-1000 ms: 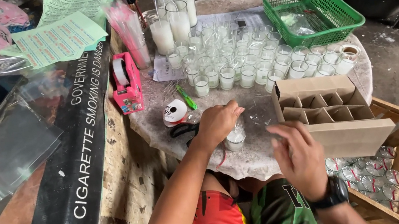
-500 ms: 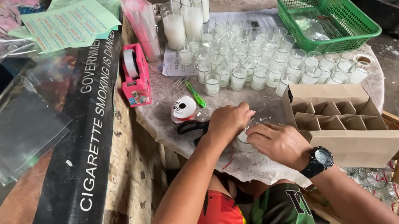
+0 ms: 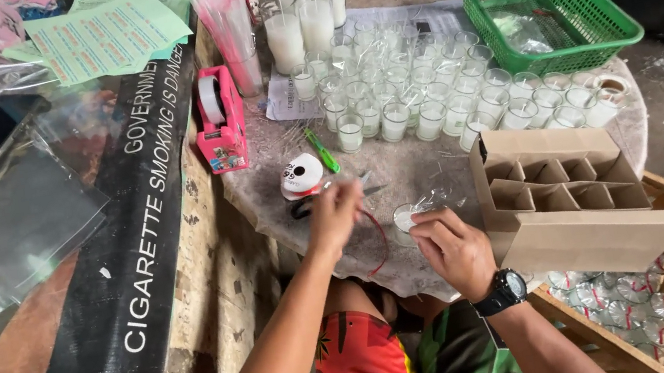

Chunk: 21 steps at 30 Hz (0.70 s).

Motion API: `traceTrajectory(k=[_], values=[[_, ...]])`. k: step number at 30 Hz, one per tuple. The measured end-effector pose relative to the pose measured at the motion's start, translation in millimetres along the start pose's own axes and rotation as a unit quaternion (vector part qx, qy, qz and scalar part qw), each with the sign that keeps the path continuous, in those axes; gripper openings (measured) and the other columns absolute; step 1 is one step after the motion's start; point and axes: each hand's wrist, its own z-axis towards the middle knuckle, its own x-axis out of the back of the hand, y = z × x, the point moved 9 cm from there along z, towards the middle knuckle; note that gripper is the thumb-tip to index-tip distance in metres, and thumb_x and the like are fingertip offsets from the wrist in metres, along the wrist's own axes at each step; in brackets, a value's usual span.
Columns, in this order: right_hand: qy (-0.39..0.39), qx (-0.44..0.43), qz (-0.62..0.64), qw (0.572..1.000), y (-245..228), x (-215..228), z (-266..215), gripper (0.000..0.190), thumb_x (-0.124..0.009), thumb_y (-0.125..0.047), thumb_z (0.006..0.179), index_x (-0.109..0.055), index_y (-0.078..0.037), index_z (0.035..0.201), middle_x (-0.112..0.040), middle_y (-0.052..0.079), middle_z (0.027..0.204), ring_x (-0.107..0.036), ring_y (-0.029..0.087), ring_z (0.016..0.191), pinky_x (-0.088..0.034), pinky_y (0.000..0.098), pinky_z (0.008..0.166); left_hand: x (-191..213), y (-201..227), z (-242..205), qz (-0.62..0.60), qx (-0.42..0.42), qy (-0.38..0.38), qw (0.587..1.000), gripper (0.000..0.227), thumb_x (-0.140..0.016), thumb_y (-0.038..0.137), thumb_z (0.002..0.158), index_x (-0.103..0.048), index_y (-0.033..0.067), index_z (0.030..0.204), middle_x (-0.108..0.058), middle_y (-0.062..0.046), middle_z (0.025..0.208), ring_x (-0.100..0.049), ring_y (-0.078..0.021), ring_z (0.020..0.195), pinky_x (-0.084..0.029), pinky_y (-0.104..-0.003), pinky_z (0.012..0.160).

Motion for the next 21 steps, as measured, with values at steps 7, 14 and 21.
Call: traceTrajectory(k=[7, 14, 21], values=[[0.001, -0.021, -0.023, 1.000, 0, -4, -3, 0.006, -0.054, -0.023, 0.081, -0.060, -0.024, 0.079, -0.059, -0.011, 0.087, -0.060, 0.016, 0.063, -0.048, 0.0257, 0.053, -48, 44, -16, 0.244, -0.044, -0.184, 0.951, 0.039, -0.048, 0.049, 0.078, -0.065, 0.0148, 0.088, -0.065, -0.008, 0.077, -0.060, -0.0298, 0.083, -0.048, -0.039, 0.075], [-0.026, -0.062, 0.020, 0.998, 10, -4, 6, 0.010, -0.048, -0.023, 0.085, -0.057, -0.020, 0.080, -0.058, -0.006, 0.081, -0.059, 0.024, 0.059, -0.048, 0.0325, 0.051, -63, 38, -4, 0.178, -0.103, -0.133, 0.970, 0.010, -0.061, 0.021, 0.073, -0.063, 0.0120, 0.077, -0.061, -0.006, 0.072, -0.063, -0.0221, 0.069, -0.050, -0.032, 0.064], [-0.099, -0.140, 0.023, 0.985, 26, -21, 13, 0.008, -0.048, -0.021, 0.085, -0.050, -0.015, 0.080, -0.051, 0.005, 0.070, -0.056, 0.036, 0.057, -0.045, 0.0435, 0.046, -23, 84, -48, 0.099, -0.278, -0.005, 0.955, 0.007, -0.060, 0.016, 0.081, -0.062, 0.0103, 0.078, -0.058, -0.006, 0.068, -0.059, -0.0209, 0.065, -0.049, -0.029, 0.059]])
